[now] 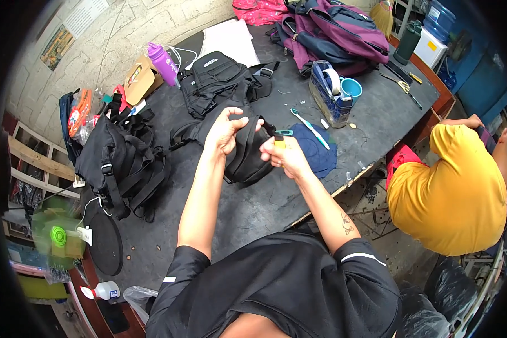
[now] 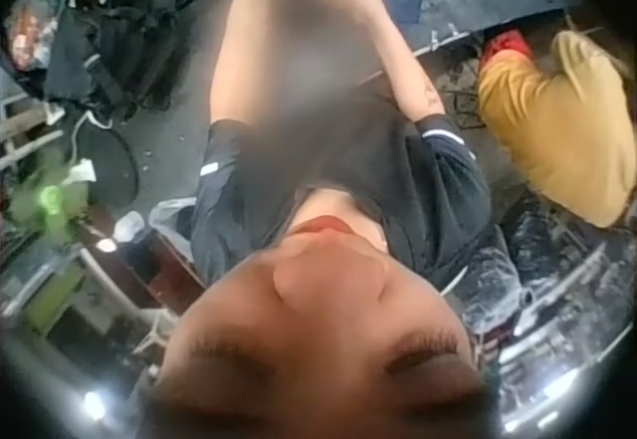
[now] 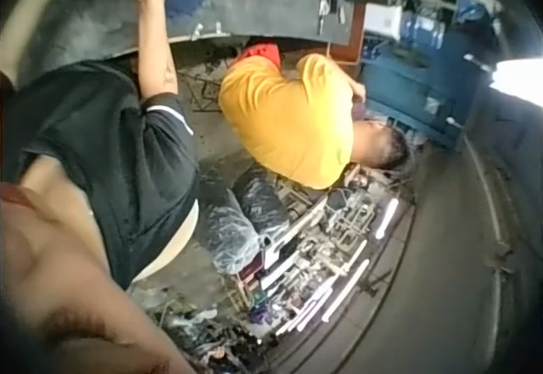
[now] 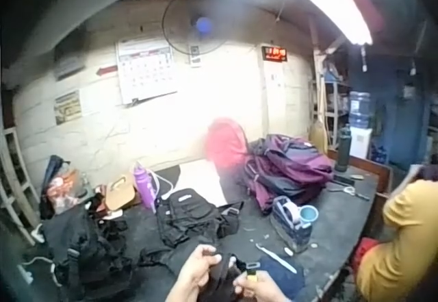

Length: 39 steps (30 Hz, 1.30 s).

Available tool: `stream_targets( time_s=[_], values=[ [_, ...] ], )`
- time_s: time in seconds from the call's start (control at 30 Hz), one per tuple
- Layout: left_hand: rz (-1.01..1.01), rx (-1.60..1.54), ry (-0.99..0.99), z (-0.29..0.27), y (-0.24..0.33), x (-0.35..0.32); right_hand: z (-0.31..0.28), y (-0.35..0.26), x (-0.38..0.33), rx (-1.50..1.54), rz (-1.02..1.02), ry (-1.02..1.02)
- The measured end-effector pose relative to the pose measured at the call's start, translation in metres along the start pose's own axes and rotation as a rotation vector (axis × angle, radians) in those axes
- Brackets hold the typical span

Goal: Inspecting, trimming loose threads, and organizing black bags on a workbench.

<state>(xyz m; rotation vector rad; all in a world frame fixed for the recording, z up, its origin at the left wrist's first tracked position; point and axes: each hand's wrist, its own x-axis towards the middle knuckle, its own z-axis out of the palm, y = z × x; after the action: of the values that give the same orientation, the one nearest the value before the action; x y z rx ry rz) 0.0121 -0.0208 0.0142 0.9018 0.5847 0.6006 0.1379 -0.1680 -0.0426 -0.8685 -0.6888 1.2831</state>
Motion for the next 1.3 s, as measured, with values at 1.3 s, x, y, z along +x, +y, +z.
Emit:
stream_targets(
  time_s=[1.3],
  values=[
    [0.13,0.404,-0.019,0.007,-0.104,-0.122,0.01,0.01,-0.075,-0.011,0.173,0.049]
  ],
)
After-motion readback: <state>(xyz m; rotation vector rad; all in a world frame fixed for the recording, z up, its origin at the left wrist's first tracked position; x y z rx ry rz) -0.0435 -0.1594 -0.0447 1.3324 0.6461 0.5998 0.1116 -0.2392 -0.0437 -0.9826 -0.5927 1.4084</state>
